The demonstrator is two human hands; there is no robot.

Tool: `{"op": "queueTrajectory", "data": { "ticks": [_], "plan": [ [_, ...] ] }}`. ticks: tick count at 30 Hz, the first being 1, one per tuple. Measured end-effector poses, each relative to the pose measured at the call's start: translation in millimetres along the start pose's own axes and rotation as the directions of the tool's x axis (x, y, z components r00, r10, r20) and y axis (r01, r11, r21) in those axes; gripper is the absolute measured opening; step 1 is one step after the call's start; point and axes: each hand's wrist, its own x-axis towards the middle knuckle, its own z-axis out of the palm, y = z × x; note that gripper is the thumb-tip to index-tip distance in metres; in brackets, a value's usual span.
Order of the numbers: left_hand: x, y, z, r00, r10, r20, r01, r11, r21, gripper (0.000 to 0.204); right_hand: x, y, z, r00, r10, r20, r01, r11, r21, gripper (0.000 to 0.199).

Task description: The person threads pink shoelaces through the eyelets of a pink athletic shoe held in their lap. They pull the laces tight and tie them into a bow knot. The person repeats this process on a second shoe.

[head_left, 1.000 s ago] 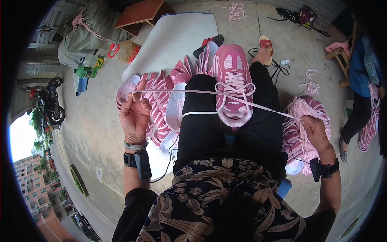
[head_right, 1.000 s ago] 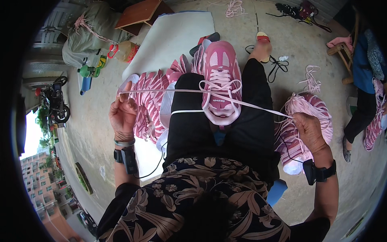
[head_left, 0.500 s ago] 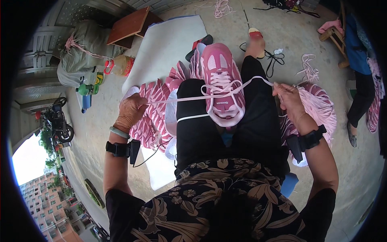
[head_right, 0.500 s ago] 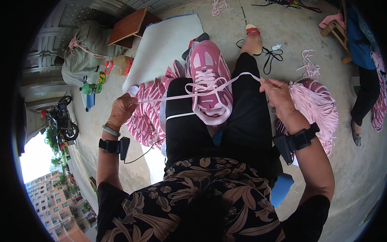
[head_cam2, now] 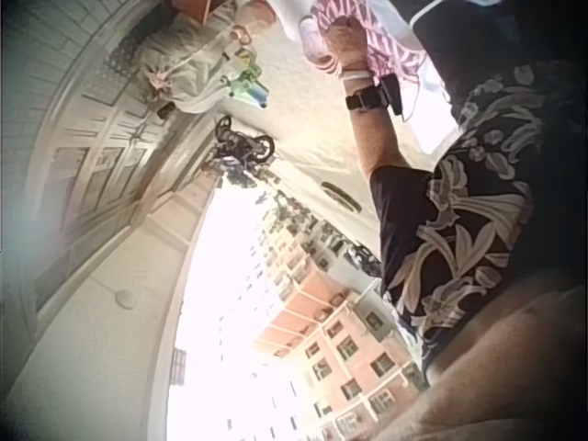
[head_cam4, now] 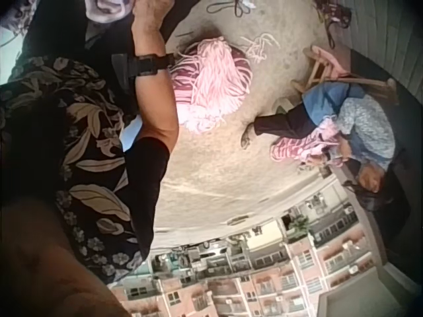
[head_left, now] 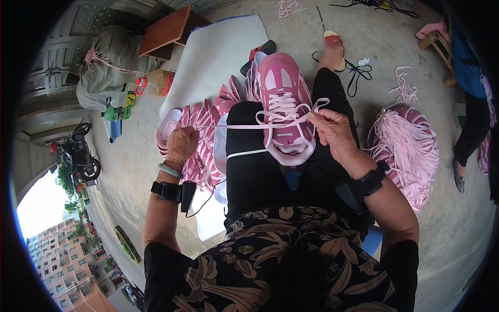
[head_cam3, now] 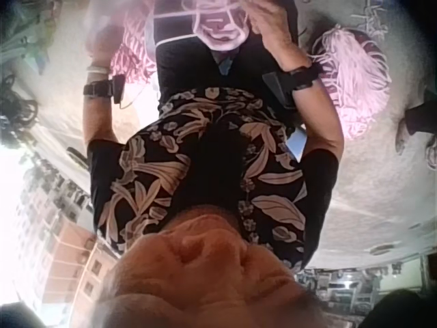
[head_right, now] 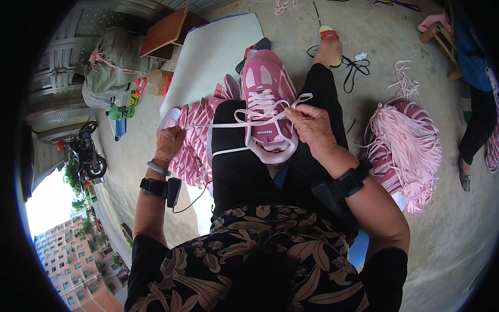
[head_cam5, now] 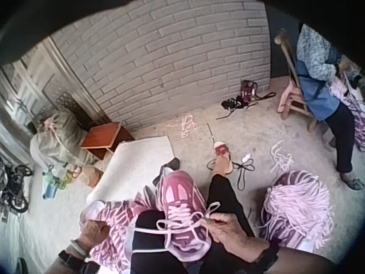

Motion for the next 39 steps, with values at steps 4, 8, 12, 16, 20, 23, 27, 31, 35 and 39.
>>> {"op": "queueTrajectory", "data": {
  "ticks": [4,8,12,16,20,23,27,31,35,39],
  "plan": [
    [-13,30,0,0.959,0.167,0.227,0.048,0.696,-0.716,0.018,0,6,1,1.0,-0.029,-0.007,0.03,0.997,0.073,0.017],
    [-28,83,3,0.848,0.026,0.529,0.522,0.131,-0.843,0.024,0,11,4,0.997,-0.081,-0.018,0.082,0.996,0.038,0.014],
    [-32,120,8,0.852,0.023,0.522,0.522,0.021,-0.853,0.023,3,13,5,0.989,-0.151,-0.004,0.151,0.988,-0.02,0.009],
    [-31,134,11,0.861,0.002,0.509,0.509,-0.03,-0.86,0.022,5,18,6,0.978,-0.206,-0.035,0.203,0.976,-0.078,0.007],
    [-31,138,12,0.879,-0.017,0.476,0.472,-0.095,-0.876,0.019,6,24,8,0.962,-0.264,-0.068,0.257,0.961,-0.102,0.007],
    [-32,140,14,0.895,-0.049,0.442,0.434,-0.124,-0.892,0.015,8,25,11,0.922,-0.381,-0.063,0.353,0.898,-0.264,0.005],
    [-32,140,15,0.918,-0.036,0.395,0.382,-0.181,-0.906,0.01,10,19,11,0.585,-0.779,0.227,0.681,0.32,-0.659,0.005],
    [-31,143,20,0.951,-0.011,0.309,0.298,-0.236,-0.925,0.005,11,16,14,0.477,-0.696,0.537,0.736,-0.019,-0.677,0.015],
    [-26,154,31,0.974,-0.078,0.214,0.195,-0.197,-0.961,0.006,14,15,22,0.704,-0.632,0.324,0.591,0.268,-0.761,0.018],
    [-16,162,46,0.99,-0.125,0.068,0.06,-0.064,-0.996,0.006,-2,6,21,0.893,-0.449,0.014,0.283,0.539,-0.793,0.032]
  ]
}}
